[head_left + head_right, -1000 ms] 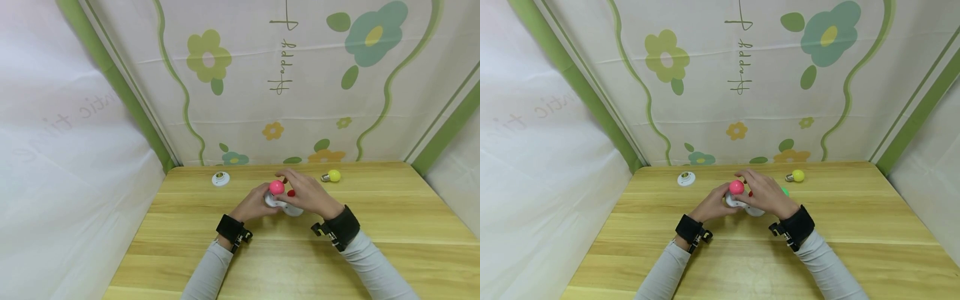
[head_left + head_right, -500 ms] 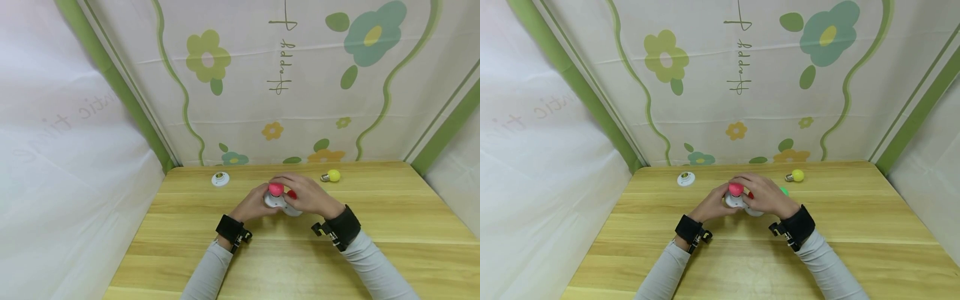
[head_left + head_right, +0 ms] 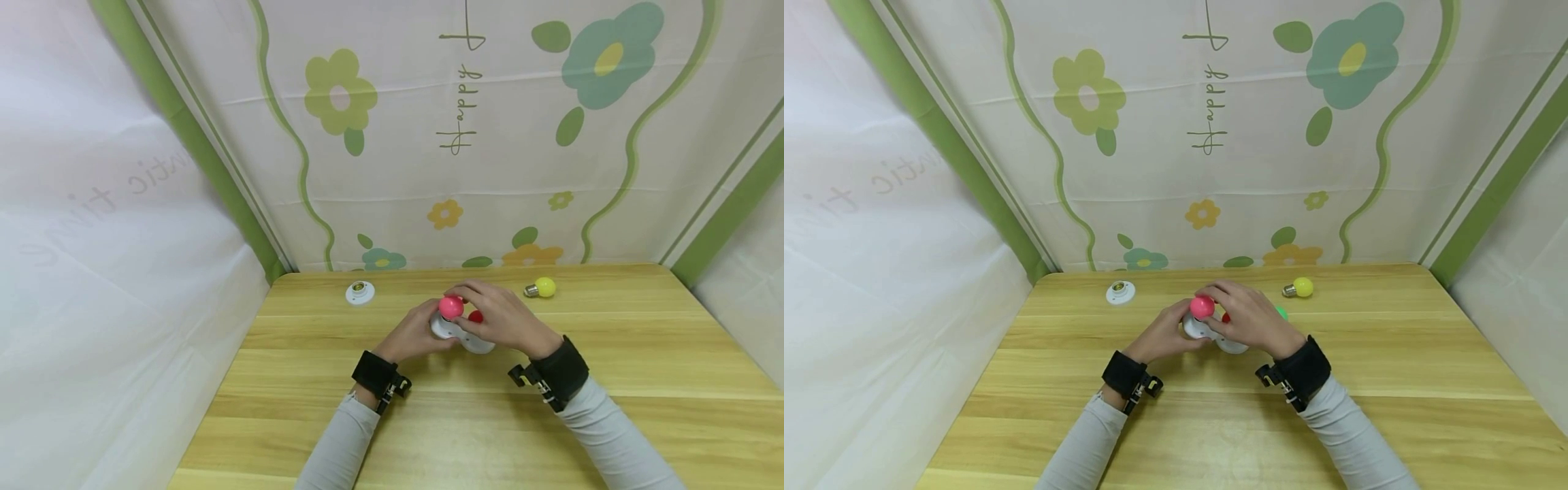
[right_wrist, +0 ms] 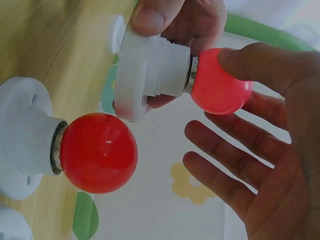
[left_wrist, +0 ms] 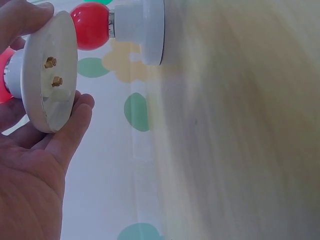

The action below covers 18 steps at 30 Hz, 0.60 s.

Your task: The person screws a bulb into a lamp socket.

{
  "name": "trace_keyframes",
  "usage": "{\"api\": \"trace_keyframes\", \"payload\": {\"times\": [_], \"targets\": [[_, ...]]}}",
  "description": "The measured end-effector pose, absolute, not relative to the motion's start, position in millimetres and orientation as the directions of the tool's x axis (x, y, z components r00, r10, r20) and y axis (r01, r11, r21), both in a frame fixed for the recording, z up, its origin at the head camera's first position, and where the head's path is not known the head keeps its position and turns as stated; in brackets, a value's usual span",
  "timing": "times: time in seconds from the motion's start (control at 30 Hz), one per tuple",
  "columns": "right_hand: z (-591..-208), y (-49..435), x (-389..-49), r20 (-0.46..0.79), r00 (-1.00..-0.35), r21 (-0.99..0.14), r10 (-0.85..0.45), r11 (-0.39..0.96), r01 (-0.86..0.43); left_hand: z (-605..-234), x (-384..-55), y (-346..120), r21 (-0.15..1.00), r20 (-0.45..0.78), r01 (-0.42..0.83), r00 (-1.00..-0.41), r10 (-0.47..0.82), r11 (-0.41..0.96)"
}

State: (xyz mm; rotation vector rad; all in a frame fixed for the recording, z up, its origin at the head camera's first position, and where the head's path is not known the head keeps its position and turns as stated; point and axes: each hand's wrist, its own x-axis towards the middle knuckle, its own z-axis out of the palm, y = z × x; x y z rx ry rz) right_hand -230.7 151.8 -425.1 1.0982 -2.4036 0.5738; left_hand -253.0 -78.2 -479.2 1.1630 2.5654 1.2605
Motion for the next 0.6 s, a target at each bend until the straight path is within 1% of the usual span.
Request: {"api": "trace_keyframes", "payload": {"times": [0.3, 0.47, 0.6], "targets": [[-425.8, 152.2, -231.0, 0.544, -0.584, -0.185, -0.603, 0.593, -0.784, -479.3, -253.2, -77.8, 0.696, 0.264, 0.608, -0.711, 0.652, 0.382], [-424.6, 153.8, -230.7, 0.497, -0.59, -0.258, -0.636, 0.541, -0.801, -480.3, -253.8, -78.0, 0.703, 0.271, 0.612, -0.701, 0.66, 0.362], [-424.3, 153.7, -230.6, 0.472, -0.579, -0.307, -0.665, 0.492, -0.815, -480.3, -253.9, -78.2, 0.718, 0.267, 0.606, -0.693, 0.67, 0.341]]}}
